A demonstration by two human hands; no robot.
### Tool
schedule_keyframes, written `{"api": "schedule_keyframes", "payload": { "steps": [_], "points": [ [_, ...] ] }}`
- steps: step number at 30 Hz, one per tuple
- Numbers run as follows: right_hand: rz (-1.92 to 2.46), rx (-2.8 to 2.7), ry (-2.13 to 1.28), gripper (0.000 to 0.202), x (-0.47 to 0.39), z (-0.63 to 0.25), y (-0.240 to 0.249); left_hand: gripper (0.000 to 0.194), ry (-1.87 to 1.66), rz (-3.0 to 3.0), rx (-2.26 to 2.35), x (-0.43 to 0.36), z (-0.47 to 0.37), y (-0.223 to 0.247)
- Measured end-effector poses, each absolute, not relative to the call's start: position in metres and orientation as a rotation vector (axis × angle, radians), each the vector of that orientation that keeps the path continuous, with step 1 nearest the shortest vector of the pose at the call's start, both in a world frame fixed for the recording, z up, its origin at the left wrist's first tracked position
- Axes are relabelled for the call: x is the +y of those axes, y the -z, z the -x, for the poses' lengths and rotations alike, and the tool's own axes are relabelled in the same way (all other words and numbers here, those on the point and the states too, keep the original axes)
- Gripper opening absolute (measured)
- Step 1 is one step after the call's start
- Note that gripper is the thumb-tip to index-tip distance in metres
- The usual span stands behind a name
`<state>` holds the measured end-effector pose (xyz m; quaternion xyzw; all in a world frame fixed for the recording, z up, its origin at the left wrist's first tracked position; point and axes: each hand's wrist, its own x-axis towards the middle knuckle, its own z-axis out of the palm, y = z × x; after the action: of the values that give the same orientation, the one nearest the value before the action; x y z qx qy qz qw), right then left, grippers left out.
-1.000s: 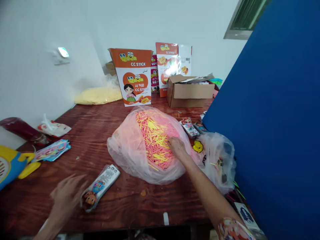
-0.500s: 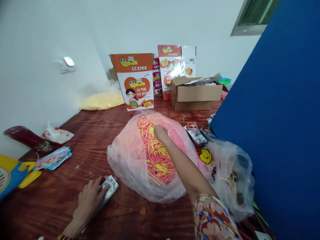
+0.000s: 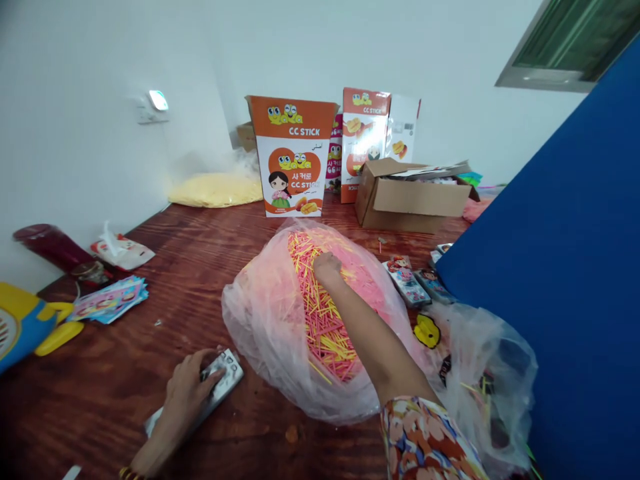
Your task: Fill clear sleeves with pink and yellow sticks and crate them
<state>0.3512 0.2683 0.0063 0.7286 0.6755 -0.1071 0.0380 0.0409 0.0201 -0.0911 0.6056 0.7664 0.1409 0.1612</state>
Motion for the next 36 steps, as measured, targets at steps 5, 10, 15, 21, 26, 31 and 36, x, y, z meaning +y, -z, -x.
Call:
{"api": "schedule_keyframes", "payload": {
  "steps": [5,10,15,21,26,31,36],
  "points": [
    [-2.373,1.941,0.322,0.037,0.271,-0.353,0.0,0.037,-0.603,-1.663,2.116,0.022,-0.039,0.093],
    [-2.339,1.969,0.524,0.038,0.28,-0.373,-0.002,0.026,-0.683,-1.631,2.129,0.023,-0.039,0.083],
    [-2.385,2.016,0.75,0.037,0.282,-0.392,-0.006,0.021,-0.743,-1.636,1.984,0.025,-0.032,0.076],
    [-2.507,2.16,1.128,0.026,0.265,-0.401,-0.015,0.028,-0.877,-1.52,1.888,0.022,-0.027,0.067],
    [-2.43,2.306,1.627,0.017,0.237,-0.408,-0.029,0.037,-1.063,-1.257,1.765,0.024,-0.026,0.057],
    [-2.156,2.201,2.142,0.013,0.172,-0.411,-0.021,0.041,-1.132,-0.94,1.498,0.018,-0.041,0.03],
    [-1.84,1.74,2.866,0.011,0.105,-0.414,0.005,0.033,-1.055,-0.927,1.281,0.018,-0.071,-0.001]
  ]
}}
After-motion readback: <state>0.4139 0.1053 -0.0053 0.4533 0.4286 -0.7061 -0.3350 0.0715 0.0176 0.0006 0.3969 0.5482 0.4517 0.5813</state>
